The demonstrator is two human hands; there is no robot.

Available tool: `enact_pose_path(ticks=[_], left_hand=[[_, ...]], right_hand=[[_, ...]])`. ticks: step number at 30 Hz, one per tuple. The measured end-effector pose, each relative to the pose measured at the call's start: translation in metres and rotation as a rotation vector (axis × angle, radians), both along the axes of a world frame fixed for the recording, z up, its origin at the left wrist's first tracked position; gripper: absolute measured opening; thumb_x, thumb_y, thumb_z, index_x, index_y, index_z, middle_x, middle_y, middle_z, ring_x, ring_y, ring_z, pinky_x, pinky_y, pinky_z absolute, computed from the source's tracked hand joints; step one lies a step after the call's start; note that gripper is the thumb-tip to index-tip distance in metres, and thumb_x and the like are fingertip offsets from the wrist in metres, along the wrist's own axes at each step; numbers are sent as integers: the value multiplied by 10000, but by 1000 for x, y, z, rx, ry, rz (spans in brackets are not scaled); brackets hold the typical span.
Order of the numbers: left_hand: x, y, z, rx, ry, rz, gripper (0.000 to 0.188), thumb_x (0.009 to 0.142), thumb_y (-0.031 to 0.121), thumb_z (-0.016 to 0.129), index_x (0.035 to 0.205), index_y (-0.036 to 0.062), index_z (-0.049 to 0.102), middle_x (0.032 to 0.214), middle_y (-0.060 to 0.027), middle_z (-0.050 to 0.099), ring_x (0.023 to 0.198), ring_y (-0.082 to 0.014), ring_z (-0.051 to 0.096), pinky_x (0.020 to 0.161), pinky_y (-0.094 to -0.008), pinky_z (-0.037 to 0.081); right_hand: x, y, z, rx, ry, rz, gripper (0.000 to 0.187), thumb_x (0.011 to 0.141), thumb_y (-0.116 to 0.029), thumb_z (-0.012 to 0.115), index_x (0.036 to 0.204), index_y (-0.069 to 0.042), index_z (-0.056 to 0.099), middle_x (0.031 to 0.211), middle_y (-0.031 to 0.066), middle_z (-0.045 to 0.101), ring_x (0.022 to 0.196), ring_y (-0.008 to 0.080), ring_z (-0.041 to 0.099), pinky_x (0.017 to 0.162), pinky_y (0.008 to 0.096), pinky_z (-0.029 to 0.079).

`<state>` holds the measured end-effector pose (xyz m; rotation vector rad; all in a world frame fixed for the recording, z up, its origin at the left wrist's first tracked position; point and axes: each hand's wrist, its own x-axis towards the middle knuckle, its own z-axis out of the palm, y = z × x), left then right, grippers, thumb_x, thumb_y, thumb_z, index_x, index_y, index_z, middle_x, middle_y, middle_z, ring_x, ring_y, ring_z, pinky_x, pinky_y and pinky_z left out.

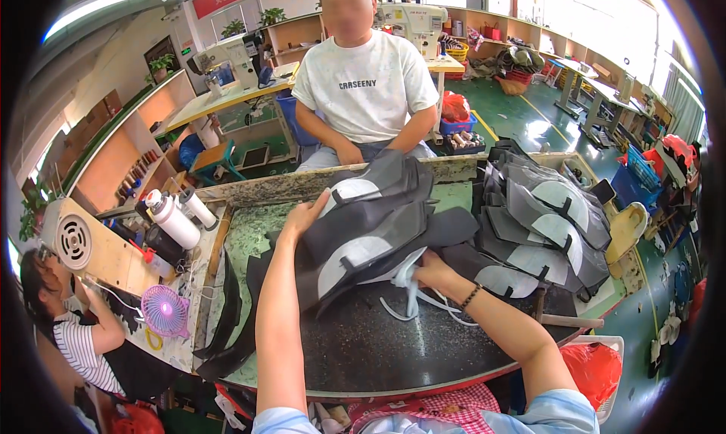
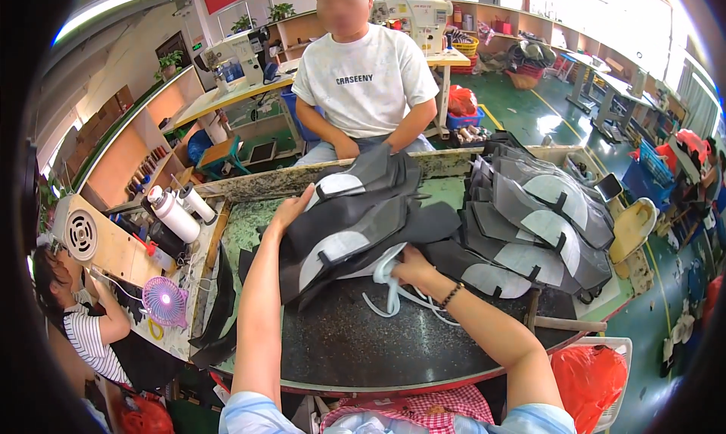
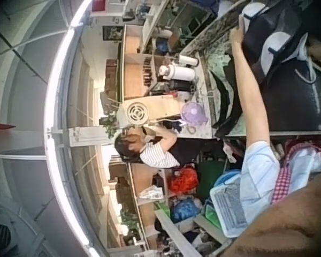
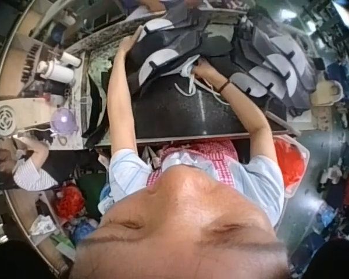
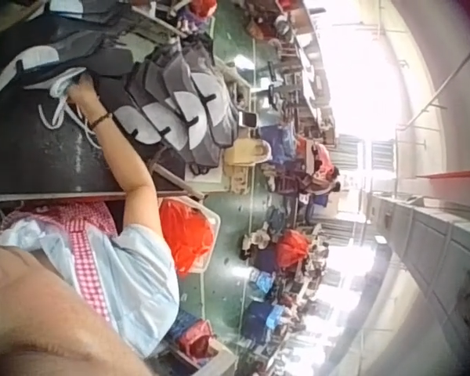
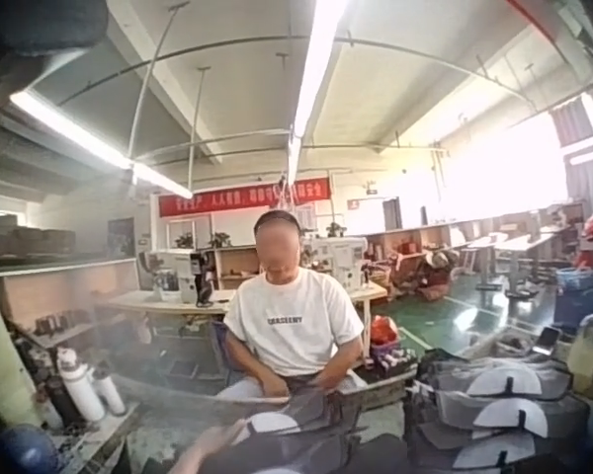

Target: Applying adhesive strips and hammering shoe upper components at a manufacturing station.

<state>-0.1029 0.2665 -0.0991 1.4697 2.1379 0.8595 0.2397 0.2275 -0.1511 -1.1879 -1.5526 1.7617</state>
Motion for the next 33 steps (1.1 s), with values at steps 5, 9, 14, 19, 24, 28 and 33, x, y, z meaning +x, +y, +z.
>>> enact_pose_path(ticks=[5, 9, 14, 19, 24, 28, 33], left_hand=[[8, -77, 65, 369, 273, 597, 908, 744, 843, 517, 943, -16, 734, 912, -239, 716, 893, -407, 681, 813, -471, 511], [-34, -111, 56, 210, 466, 881, 983, 764, 859, 468, 1042, -54, 701, 986, -250, 709, 963, -403, 678, 841, -490, 507], [-58, -126, 24, 19, 441, 830, 876, 825, 745, 506, 1232, -23, 611, 1218, -248, 617, 1160, -415, 568, 948, -546, 428], [73, -130, 65, 674, 618, 236, 294, 843, 240, 718, 1048, 64, 604, 974, -132, 639, 885, -353, 617, 745, -458, 482], [136, -130, 6, 280, 1047, -15, 640, 685, 367, 836, 1204, 94, 580, 1209, -137, 539, 1056, -302, 532, 838, -408, 461], [113, -117, -14, 257, 1274, 27, 697, 706, 251, 777, 1330, 77, 518, 1272, -167, 516, 1082, -310, 515, 869, -379, 454], [113, -114, 5, 279, 1151, -38, 634, 710, 224, 752, 1292, 67, 558, 1237, -193, 564, 1062, -343, 563, 875, -405, 484]], right_hand=[[-72, 21, 63, 76, 129, 98, 743, 799, 93, 504, 1491, -112, 330, 842, 34, 590, 673, 126, 602, 516, 290, 506], [-129, 57, 79, 381, 164, 151, 520, 763, -68, 680, 1271, -3, 589, 786, 68, 673, 598, 132, 605, 512, 298, 516], [-84, 121, 77, 479, -248, 32, 205, 794, -157, 676, 908, 5, 731, 718, 126, 689, 591, 215, 693, 532, 348, 593], [-11, 130, 107, 581, -744, 68, 297, 927, -271, 565, 1119, -75, 676, 984, 156, 714, 891, 294, 717, 648, 407, 609], [-5, 122, 134, 895, -1176, 46, 268, 873, -236, 610, 989, -33, 743, 1056, 191, 716, 1017, 331, 692, 863, 421, 532], [22, 119, 118, 909, -1173, 49, 319, 858, -173, 603, 1133, -27, 673, 1130, 190, 685, 1063, 354, 668, 885, 457, 513], [35, 97, 99, 1140, -1175, 6, 375, 840, -180, 652, 1185, -40, 610, 1222, 172, 571, 1151, 333, 563, 928, 503, 452]])
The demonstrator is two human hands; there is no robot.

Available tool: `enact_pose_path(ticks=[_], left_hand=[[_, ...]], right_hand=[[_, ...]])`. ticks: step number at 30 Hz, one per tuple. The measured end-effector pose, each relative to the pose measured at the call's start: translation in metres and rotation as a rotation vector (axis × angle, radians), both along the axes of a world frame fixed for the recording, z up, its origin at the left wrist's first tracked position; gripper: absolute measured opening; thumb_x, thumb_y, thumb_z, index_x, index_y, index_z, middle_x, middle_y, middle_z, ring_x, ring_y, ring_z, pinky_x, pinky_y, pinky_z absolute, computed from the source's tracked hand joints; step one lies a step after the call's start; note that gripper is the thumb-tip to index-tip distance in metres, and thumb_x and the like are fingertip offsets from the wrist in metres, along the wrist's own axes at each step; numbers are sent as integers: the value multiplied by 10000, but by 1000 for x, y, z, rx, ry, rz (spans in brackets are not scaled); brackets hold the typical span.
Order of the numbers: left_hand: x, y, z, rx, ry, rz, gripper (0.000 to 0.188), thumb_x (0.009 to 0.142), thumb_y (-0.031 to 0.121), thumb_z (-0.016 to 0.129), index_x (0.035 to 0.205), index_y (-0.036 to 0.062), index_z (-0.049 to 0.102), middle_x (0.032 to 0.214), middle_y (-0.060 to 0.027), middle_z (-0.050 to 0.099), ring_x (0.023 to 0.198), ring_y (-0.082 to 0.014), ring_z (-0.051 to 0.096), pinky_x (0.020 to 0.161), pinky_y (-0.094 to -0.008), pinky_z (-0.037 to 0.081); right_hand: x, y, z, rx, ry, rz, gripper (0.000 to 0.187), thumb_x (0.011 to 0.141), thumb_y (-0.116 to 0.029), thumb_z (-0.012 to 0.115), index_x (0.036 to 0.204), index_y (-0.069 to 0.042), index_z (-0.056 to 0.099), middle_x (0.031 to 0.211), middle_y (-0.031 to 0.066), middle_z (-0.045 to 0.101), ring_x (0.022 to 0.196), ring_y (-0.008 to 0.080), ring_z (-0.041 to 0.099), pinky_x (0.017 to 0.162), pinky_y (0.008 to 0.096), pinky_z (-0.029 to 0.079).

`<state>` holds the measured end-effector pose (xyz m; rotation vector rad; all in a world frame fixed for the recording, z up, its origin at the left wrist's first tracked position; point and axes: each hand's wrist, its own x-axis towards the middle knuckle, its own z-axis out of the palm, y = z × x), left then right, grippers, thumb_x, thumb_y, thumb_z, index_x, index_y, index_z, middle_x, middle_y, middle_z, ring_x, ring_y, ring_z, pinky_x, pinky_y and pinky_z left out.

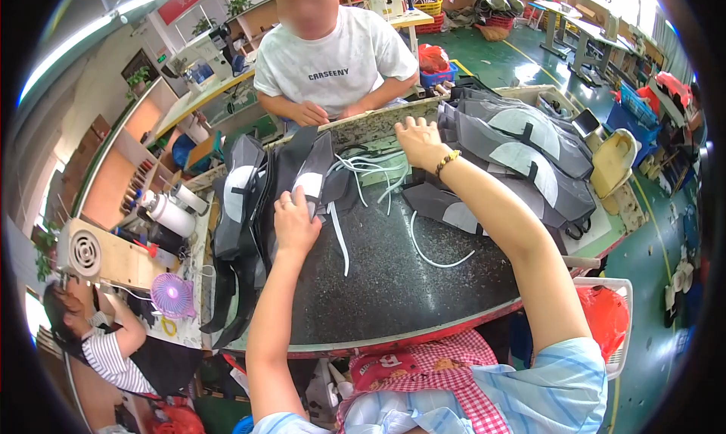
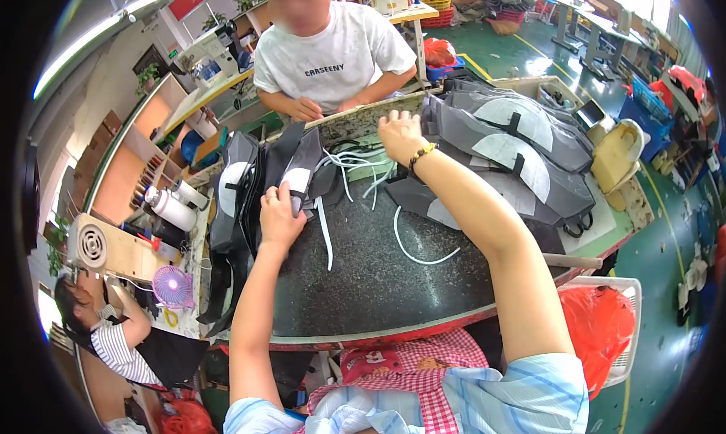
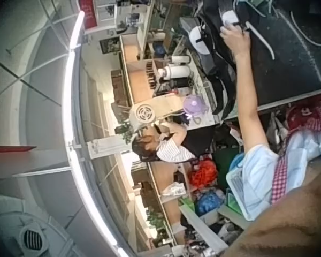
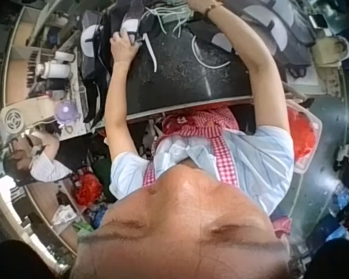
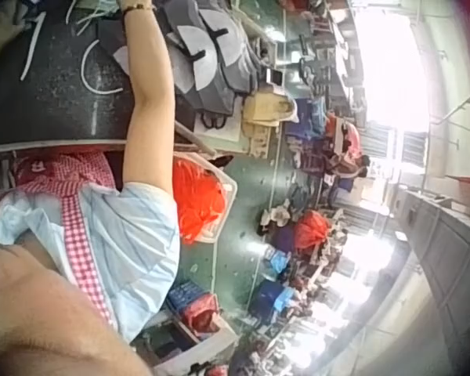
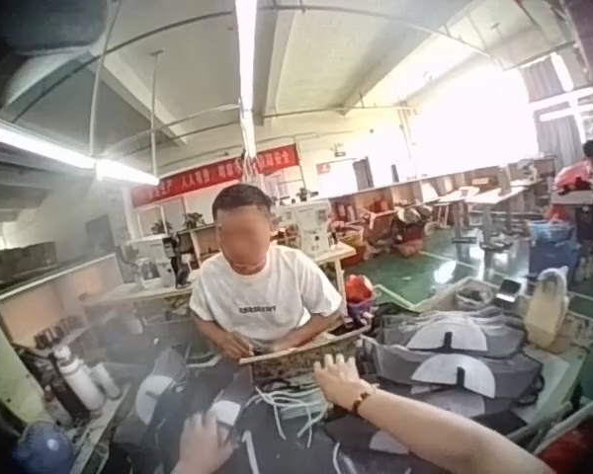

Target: Applying adhesive strips and hammering shoe upper components at a manufacturing station.

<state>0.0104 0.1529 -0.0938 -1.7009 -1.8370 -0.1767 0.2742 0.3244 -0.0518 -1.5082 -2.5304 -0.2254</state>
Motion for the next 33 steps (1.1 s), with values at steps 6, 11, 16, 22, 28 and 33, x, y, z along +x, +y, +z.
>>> enact_pose_path(ticks=[6, 11, 16, 22, 28, 33], left_hand=[[-51, -11, 48, 81, -937, -61, 392, 805, 179, 593, 1130, -36, 641, 998, -253, 695, 965, -367, 682, 856, -415, 518], [-21, -57, 92, 351, -806, -199, 393, 873, 25, 474, 1245, -39, 584, 1104, -219, 649, 1013, -373, 626, 915, -406, 480], [104, -148, 49, 406, -383, -548, 424, 834, -27, 549, 1253, 17, 604, 1191, -182, 599, 1090, -378, 596, 933, -456, 478], [151, -205, -46, -54, -482, -613, 370, 777, 20, 623, 1143, -32, 636, 1164, -166, 610, 1041, -334, 610, 902, -439, 504], [147, -204, -30, -153, -658, -609, 367, 758, 25, 651, 1113, -57, 604, 1144, -193, 618, 1036, -347, 615, 911, -425, 515], [152, -213, -14, -426, -611, -641, 281, 748, 77, 653, 1021, 8, 651, 1029, -106, 639, 956, -273, 621, 809, -382, 508]], right_hand=[[-66, -113, -32, 1, 41, 965, 502, 737, -85, 706, 1216, -193, 604, 1278, 56, 559, 1091, 272, 601, 824, 409, 545], [-75, -91, -65, 59, -59, 862, 169, 763, -144, 682, 930, -120, 679, 1036, 55, 648, 943, 250, 669, 710, 389, 570], [-34, 18, -71, 23, 396, 334, 124, 773, -89, 614, 876, -53, 673, 934, 179, 696, 901, 343, 689, 765, 441, 564], [12, -9, 41, -934, 1410, 280, 205, 931, -144, 611, 1066, 9, 593, 1066, 116, 687, 824, 167, 689, 710, 299, 566], [44, -99, 41, -570, 991, 559, 168, 843, -120, 709, 935, 1, 637, 822, 20, 630, 734, 66, 577, 667, 237, 477], [60, -168, 34, -991, 1314, 436, 322, 1004, -298, 520, 1060, 7, 604, 883, 66, 648, 750, 114, 600, 699, 268, 495]])
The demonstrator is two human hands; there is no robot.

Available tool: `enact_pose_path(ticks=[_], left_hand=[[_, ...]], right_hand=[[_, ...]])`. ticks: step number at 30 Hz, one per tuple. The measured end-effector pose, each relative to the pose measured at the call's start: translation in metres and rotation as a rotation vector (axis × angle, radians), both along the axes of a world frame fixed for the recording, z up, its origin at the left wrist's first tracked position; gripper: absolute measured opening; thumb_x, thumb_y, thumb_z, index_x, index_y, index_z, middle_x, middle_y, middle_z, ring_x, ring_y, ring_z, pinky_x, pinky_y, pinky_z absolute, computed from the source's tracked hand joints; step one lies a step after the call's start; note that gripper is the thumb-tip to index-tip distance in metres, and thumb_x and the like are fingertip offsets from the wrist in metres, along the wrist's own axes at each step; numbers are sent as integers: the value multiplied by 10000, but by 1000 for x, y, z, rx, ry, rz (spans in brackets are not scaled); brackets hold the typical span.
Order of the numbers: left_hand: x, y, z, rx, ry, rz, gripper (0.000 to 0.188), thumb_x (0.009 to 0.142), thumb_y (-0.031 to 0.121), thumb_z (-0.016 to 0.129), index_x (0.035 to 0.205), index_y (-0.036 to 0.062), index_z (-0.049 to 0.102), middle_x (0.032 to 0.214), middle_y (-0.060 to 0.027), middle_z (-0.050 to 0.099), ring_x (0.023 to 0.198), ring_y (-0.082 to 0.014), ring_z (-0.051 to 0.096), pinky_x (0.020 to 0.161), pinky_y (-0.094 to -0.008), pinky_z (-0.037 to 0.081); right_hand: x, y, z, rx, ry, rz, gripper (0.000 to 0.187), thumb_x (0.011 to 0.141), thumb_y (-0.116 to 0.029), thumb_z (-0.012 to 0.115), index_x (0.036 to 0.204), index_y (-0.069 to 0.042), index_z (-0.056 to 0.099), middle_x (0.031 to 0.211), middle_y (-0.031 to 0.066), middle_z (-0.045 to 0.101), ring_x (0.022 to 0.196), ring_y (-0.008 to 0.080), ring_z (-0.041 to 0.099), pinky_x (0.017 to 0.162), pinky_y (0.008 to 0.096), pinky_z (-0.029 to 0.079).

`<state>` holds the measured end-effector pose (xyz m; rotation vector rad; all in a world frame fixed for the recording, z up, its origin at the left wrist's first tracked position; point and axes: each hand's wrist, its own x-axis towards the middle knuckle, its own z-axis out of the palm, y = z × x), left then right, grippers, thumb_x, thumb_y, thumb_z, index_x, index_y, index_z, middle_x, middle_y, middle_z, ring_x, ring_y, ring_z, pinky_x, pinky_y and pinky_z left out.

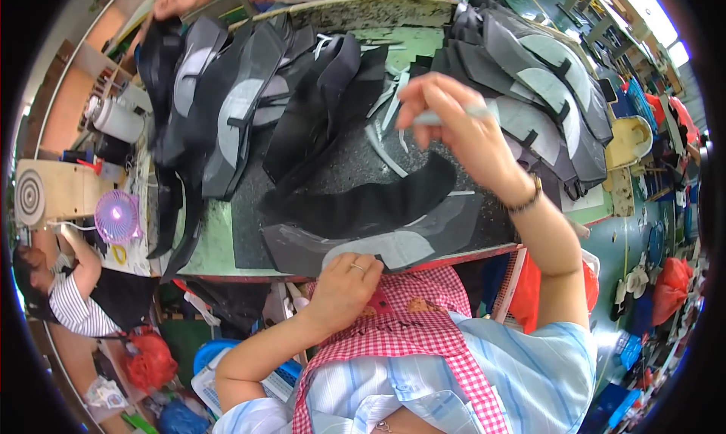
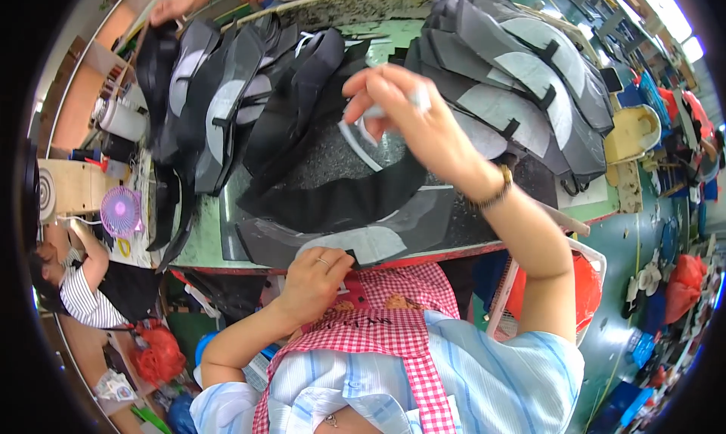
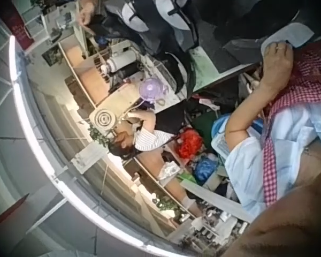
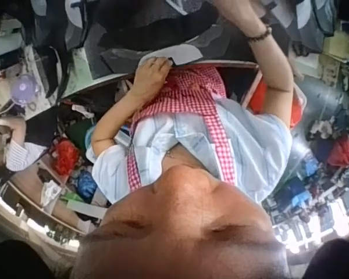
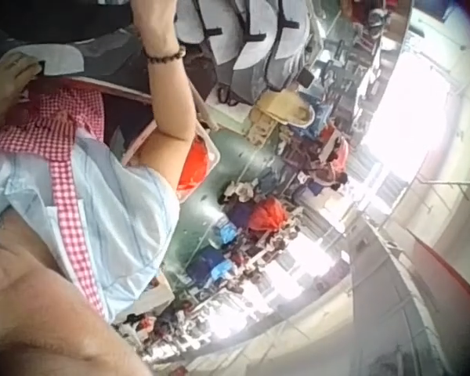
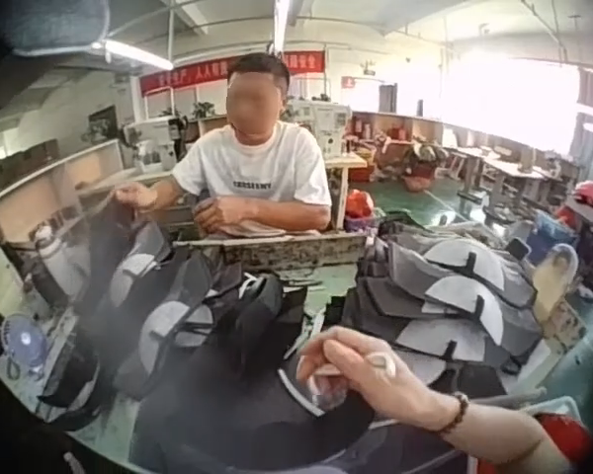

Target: Applying adhesive strips and hammering shoe upper components at a manufacturing station.

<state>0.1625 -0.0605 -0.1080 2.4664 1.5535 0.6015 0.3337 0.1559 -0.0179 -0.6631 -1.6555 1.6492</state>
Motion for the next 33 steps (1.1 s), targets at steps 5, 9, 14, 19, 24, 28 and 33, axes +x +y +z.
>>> enact_pose_path(ticks=[5, 9, 14, 19, 24, 28, 33], left_hand=[[-2, 4, 20, -539, -535, 98, 602, 777, 213, 774, 1289, -4, 544, 1112, -125, 627, 1033, -258, 617, 909, -353, 486], [-43, -4, -2, -700, -1576, 293, 310, 891, 59, 714, 1183, -21, 648, 935, -82, 688, 806, -124, 649, 744, -260, 544], [-52, -9, 23, -585, -1123, 710, 124, 923, 68, 682, 996, -32, 690, 812, -75, 698, 676, -97, 649, 616, -226, 534], [-74, -16, 7, -635, -937, 847, 103, 914, 81, 695, 901, -18, 671, 805, -58, 709, 689, -93, 661, 607, -210, 524], [-78, -11, 1, -693, -1049, 871, 135, 920, 127, 698, 927, -3, 662, 772, -61, 702, 656, -87, 655, 577, -209, 514], [-77, -7, 3, -717, -983, 900, 144, 901, 120, 720, 893, -9, 657, 751, -65, 702, 644, -90, 661, 560, -211, 512], [-73, -3, 1, -657, -919, 907, 170, 852, 104, 769, 826, 8, 631, 743, -76, 684, 606, -72, 630, 509, -200, 468]], right_hand=[[14, -105, -39, -327, 135, 267, 432, 1037, -377, 427, 1127, 33, 531, 1128, 213, 638, 915, 228, 650, 837, 374, 526], [22, -121, -62, -391, 113, 204, 453, 1041, -373, 431, 1189, 44, 529, 1175, 209, 614, 902, 227, 652, 850, 373, 526], [22, -114, -63, 166, -417, 124, 185, 924, -99, 626, 1064, 18, 658, 868, 138, 661, 751, 258, 667, 660, 342, 532], [8, -119, -68, 407, -590, 8, 164, 822, -96, 727, 956, -12, 683, 835, 145, 684, 722, 315, 683, 624, 373, 541], [-2, -120, -74, 335, -629, -91, 172, 817, -91, 749, 954, -10, 684, 793, 138, 680, 682, 279, 694, 596, 323, 530], [-4, -118, -79, 322, -670, -95, 180, 822, -121, 736, 938, -30, 633, 835, 138, 685, 735, 326, 685, 612, 387, 538], [-4, -115, -82, 326, -688, -109, 177, 828, -119, 726, 927, -34, 606, 826, 140, 668, 718, 342, 669, 598, 401, 526]])
